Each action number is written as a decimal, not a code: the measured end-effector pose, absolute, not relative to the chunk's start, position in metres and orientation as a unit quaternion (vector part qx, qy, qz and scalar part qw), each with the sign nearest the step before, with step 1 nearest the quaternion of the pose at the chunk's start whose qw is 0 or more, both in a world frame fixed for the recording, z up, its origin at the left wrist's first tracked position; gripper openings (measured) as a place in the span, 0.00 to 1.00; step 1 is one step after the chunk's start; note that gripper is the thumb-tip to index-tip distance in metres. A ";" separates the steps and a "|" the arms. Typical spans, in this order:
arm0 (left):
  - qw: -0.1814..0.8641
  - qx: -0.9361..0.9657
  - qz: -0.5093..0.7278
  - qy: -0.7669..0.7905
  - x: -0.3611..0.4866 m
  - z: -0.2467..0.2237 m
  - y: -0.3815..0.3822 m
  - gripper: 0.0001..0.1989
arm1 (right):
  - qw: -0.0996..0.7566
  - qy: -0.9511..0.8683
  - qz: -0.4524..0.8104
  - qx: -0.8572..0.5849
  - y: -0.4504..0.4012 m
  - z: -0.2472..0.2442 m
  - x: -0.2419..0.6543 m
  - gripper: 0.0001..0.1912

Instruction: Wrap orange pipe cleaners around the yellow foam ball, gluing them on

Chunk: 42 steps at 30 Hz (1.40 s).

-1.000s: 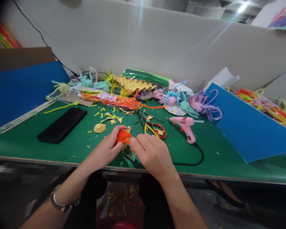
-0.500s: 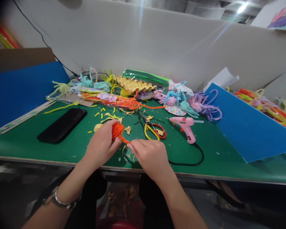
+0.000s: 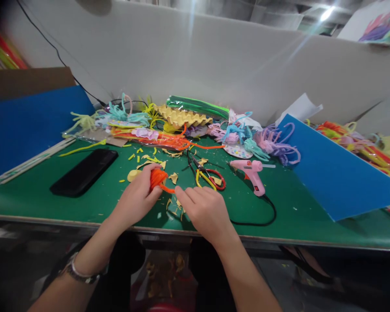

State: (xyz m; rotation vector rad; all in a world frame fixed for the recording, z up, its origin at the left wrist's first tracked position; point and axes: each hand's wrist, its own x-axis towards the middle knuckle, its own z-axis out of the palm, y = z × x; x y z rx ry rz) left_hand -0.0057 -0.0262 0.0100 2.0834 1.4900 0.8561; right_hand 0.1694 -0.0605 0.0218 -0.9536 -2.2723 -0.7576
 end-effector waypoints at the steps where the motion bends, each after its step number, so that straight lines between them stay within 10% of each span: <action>1: 0.269 0.739 0.307 0.537 -0.009 0.011 -0.026 0.23 | 0.288 -0.845 -0.269 -0.363 -0.059 0.020 0.171 0.14; 8: 0.457 0.714 0.235 0.475 -0.027 0.018 -0.023 0.20 | 0.332 -0.841 -0.127 -0.407 -0.054 0.015 0.175 0.13; 27: 0.429 0.757 0.254 0.423 -0.024 0.015 -0.026 0.25 | 0.369 -0.822 -0.091 -0.424 -0.057 0.017 0.170 0.13; 42: 0.355 0.670 0.464 0.459 -0.032 0.014 -0.013 0.10 | 0.353 -0.813 -0.016 -0.463 -0.049 0.010 0.179 0.12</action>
